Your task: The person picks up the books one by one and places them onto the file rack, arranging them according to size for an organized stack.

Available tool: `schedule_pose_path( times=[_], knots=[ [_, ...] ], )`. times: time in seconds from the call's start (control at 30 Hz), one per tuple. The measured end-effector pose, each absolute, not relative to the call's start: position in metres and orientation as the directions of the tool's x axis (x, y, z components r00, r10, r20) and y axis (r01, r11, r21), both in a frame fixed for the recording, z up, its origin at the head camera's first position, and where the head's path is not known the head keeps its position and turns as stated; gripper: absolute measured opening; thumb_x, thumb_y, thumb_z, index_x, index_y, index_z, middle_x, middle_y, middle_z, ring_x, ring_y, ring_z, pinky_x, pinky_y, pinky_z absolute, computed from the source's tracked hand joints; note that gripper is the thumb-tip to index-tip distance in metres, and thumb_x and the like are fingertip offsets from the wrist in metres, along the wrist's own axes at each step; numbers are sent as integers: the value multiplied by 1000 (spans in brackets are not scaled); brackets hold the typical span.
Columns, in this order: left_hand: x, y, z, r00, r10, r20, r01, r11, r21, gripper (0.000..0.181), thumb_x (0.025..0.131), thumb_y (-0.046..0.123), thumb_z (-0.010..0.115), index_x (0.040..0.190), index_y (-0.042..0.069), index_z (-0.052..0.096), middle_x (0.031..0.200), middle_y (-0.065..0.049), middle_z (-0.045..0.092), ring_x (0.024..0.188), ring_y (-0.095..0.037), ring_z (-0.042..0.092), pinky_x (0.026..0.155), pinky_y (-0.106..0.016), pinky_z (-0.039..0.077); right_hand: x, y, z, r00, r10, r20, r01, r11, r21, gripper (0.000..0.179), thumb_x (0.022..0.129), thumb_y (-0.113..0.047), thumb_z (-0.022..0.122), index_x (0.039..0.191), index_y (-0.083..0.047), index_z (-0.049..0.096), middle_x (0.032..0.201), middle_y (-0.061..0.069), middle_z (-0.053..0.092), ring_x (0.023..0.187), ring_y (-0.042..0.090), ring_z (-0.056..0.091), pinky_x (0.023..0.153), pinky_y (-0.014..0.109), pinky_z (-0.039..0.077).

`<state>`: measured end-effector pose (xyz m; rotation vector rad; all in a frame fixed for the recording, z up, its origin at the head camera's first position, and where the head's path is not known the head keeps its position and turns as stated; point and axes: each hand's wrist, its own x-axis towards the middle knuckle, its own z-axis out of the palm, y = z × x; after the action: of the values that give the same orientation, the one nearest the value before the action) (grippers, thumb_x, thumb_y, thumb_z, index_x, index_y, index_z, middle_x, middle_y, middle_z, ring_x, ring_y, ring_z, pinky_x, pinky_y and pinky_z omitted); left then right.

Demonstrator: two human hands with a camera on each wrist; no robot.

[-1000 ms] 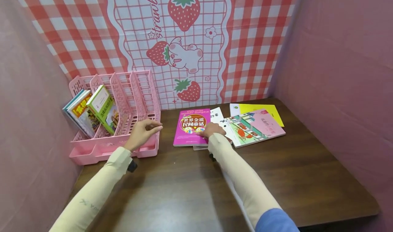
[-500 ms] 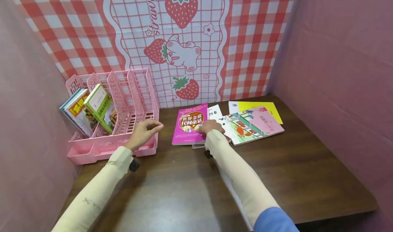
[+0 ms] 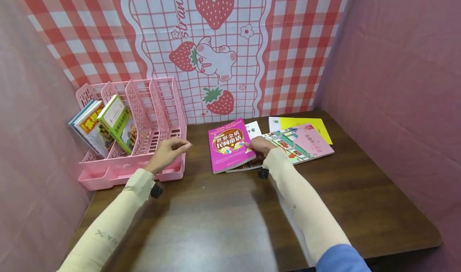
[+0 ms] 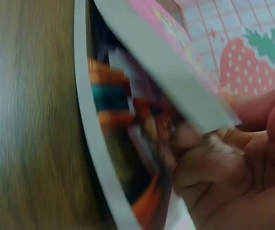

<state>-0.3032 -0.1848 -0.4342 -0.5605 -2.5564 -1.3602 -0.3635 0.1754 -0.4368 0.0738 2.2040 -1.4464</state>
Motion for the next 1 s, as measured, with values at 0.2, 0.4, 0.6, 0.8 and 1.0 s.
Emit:
schedule_pose_path(
  times=[0.2, 0.4, 0.6, 0.8, 1.0],
  knots=[
    [-301, -185, -431, -913, 244, 328, 408, 495, 768, 20, 100, 26, 71, 108, 9, 78, 104, -4, 75, 90, -17, 66, 82, -34, 52, -362, 209, -441, -901, -247, -356, 225, 434, -872, 41, 110, -23, 45, 138, 6, 51, 72, 0, 62, 54, 6, 49, 49, 20, 37],
    [-301, -185, -430, -913, 252, 320, 406, 493, 770, 22, 100, 25, 70, 110, 8, 78, 106, -5, 75, 92, -17, 66, 83, -33, 52, -354, 233, -449, -924, -201, -325, 250, 325, -912, 44, 111, -23, 42, 141, 9, 44, 73, -1, 63, 50, 4, 43, 47, 18, 36],
    [-301, -185, -430, -917, 247, 314, 398, 491, 775, 21, 100, 26, 70, 109, 9, 78, 108, -5, 74, 93, -18, 66, 86, -36, 52, -347, 246, -455, -948, -135, -288, 246, 263, -933, 52, 112, -26, 41, 154, 4, 35, 78, -5, 65, 53, 3, 45, 49, 18, 38],
    [-302, -185, -430, -920, 250, 302, 389, 486, 783, 21, 100, 28, 70, 109, 11, 78, 106, -3, 74, 92, -19, 66, 85, -38, 53, -342, 253, -458, -971, -78, -224, 192, 294, -936, 55, 111, -30, 42, 157, -1, 34, 84, -4, 64, 59, 6, 48, 52, 20, 39],
    [-303, -186, -432, -922, 246, 300, 385, 488, 783, 24, 101, 31, 69, 110, 11, 77, 106, -4, 74, 90, -19, 65, 81, -37, 52, -341, 254, -466, -988, -76, -135, 115, 217, -969, 55, 111, -32, 45, 154, 1, 37, 77, -7, 64, 56, 5, 50, 50, 21, 40]
  ],
)
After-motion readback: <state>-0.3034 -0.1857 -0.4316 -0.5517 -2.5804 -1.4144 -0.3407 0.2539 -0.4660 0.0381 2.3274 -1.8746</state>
